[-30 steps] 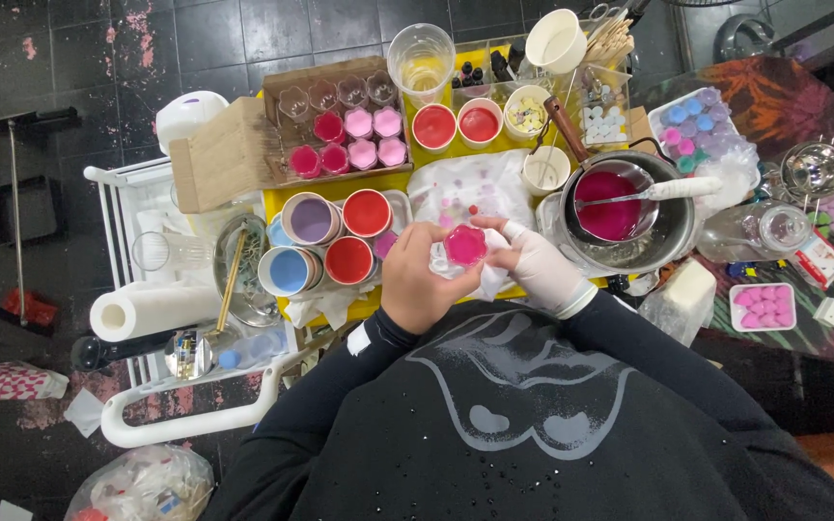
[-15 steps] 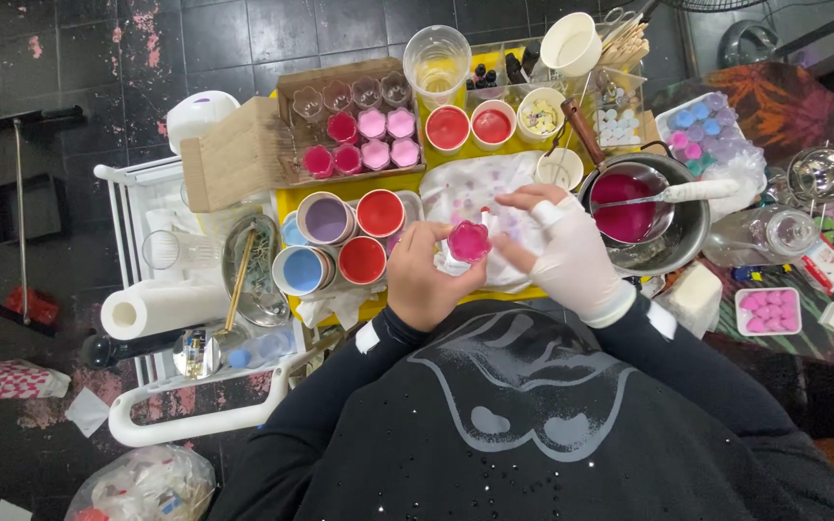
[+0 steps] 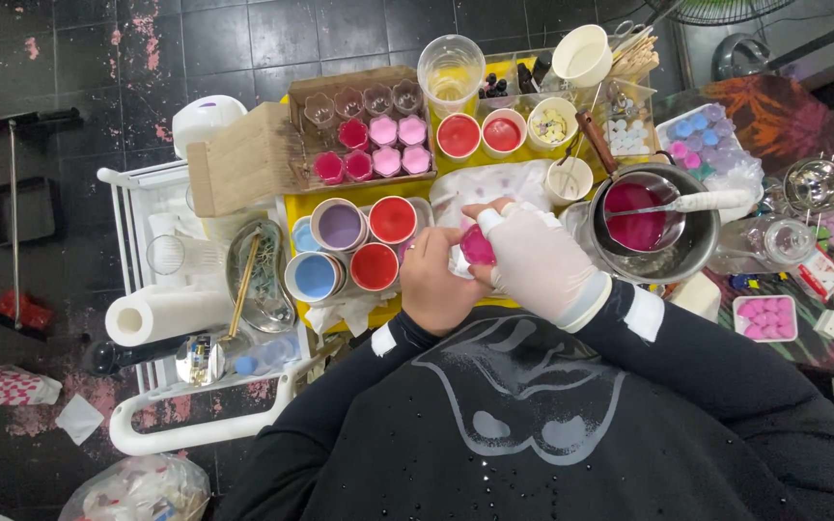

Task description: Clean a transparent candle mold with a white cloth while preparing to pour wax.

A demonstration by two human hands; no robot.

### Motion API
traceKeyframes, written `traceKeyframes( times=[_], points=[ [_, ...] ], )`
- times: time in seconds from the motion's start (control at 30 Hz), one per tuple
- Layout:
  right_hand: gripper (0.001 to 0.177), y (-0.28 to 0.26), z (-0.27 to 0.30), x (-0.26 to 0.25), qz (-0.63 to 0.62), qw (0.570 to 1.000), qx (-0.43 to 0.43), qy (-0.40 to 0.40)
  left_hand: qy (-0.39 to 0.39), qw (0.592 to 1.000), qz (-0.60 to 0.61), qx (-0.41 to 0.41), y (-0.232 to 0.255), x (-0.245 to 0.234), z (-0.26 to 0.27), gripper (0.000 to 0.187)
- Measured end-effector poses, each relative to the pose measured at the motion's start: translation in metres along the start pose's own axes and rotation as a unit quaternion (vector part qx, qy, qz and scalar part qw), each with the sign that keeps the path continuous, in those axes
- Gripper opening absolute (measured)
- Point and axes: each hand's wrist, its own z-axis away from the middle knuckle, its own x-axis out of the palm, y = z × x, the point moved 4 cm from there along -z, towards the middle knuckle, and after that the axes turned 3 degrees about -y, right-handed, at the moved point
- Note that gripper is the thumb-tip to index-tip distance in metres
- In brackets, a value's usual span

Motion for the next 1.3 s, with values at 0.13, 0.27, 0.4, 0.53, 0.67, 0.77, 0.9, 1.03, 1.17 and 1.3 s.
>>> traceKeyframes(
  times=[0.13,0.27,0.4,0.53,0.67,0.77,0.9,1.03,1.17,1.3],
  points=[
    [0.062,-0.002,-0.008,0.005,0.027,1.0,-0.007,-0.008,0.009,1.0,0.01,0.004,-0.005,0.003,0.0,0.049],
    [0.063,-0.001,-0.016,0.01,0.051,0.998,-0.017,-0.026,0.007,1.0,0.014,-0.013,-0.01,0.003,-0.002,0.046],
    [0.061,-0.003,-0.023,0.009,0.067,0.996,-0.051,-0.005,0.0,0.999,0.041,-0.019,-0.008,-0.005,-0.009,0.047],
    [0.063,-0.004,-0.033,0.004,0.065,0.996,-0.053,-0.003,0.003,0.999,0.028,-0.041,-0.01,-0.01,-0.01,0.05],
    [0.064,-0.008,-0.054,-0.004,0.092,0.995,-0.047,-0.015,0.007,0.995,0.074,-0.061,0.001,-0.033,-0.013,0.079],
    [0.058,-0.006,-0.075,-0.003,0.126,0.99,-0.044,-0.035,-0.003,0.99,0.115,-0.082,-0.009,-0.041,0.003,0.075],
    [0.053,-0.007,-0.111,0.008,0.143,0.987,-0.073,-0.005,-0.047,0.991,0.123,-0.03,-0.025,-0.058,0.035,0.054],
    [0.045,0.002,-0.159,0.039,0.157,0.985,-0.064,-0.033,-0.072,0.985,0.148,-0.057,-0.054,-0.058,0.071,0.05],
    [0.065,-0.017,-0.201,0.057,0.128,0.987,-0.097,0.005,-0.042,0.98,0.174,-0.091,-0.068,-0.072,0.098,0.043],
    [0.06,-0.022,-0.24,0.09,0.1,0.99,-0.098,-0.005,0.031,0.981,0.113,-0.153,-0.081,-0.091,0.108,0.031]
  ],
)
